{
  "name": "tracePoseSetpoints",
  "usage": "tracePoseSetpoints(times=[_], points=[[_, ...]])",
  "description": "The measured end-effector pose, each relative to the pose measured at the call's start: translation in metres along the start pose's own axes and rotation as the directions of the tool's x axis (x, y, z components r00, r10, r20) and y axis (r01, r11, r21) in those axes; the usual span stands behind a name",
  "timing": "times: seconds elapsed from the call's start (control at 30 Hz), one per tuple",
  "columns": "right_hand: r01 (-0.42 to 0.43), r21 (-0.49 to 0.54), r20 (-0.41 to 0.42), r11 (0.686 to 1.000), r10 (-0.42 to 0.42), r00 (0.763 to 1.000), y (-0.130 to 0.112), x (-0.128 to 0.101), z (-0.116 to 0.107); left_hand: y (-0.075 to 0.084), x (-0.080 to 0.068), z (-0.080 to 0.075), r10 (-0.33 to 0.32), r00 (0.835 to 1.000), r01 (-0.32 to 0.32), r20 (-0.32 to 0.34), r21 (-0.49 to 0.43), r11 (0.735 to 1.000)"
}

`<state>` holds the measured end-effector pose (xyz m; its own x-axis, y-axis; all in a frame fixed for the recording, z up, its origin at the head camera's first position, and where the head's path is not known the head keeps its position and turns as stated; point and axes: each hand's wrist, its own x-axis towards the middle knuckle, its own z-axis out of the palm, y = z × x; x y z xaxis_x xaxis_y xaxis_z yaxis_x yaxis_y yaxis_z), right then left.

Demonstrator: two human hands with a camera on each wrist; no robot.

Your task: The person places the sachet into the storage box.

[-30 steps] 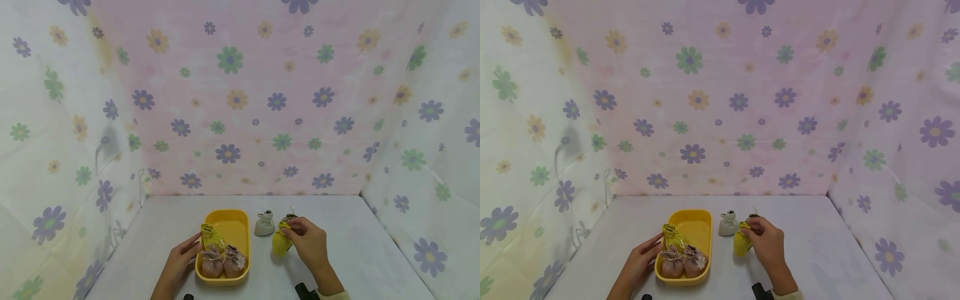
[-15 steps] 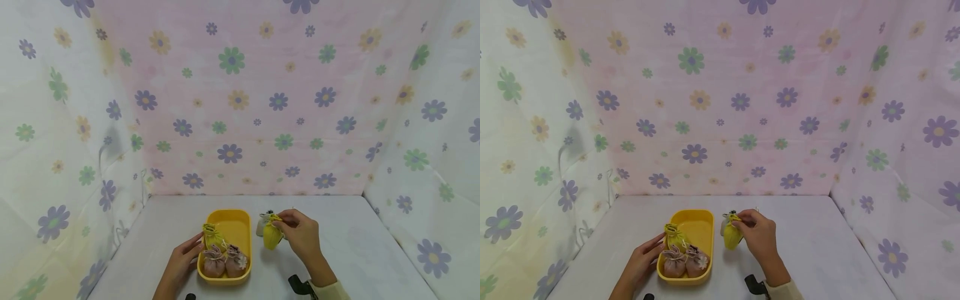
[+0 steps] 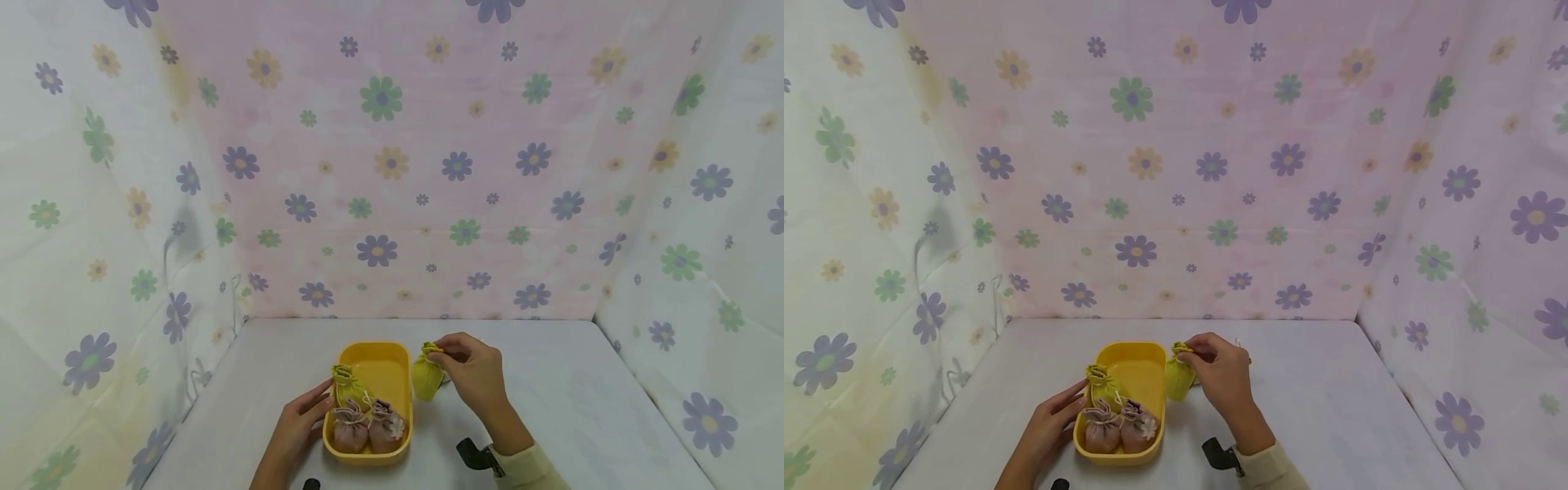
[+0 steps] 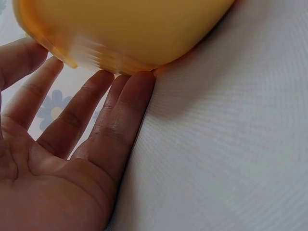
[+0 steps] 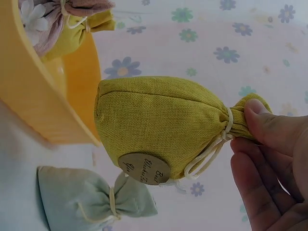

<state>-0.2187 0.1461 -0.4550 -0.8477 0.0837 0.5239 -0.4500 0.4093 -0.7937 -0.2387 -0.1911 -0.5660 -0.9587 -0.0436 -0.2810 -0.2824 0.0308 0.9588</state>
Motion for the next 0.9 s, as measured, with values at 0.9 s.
tracePoseSetpoints(times=[0.9], points=[[-0.029,0.007,0.134,1.0,0.027,0.991,-0.013,0.015,0.045,-0.002,0.001,-0.002,0.012,1.0,-0.012,0.004,0.042,0.999]])
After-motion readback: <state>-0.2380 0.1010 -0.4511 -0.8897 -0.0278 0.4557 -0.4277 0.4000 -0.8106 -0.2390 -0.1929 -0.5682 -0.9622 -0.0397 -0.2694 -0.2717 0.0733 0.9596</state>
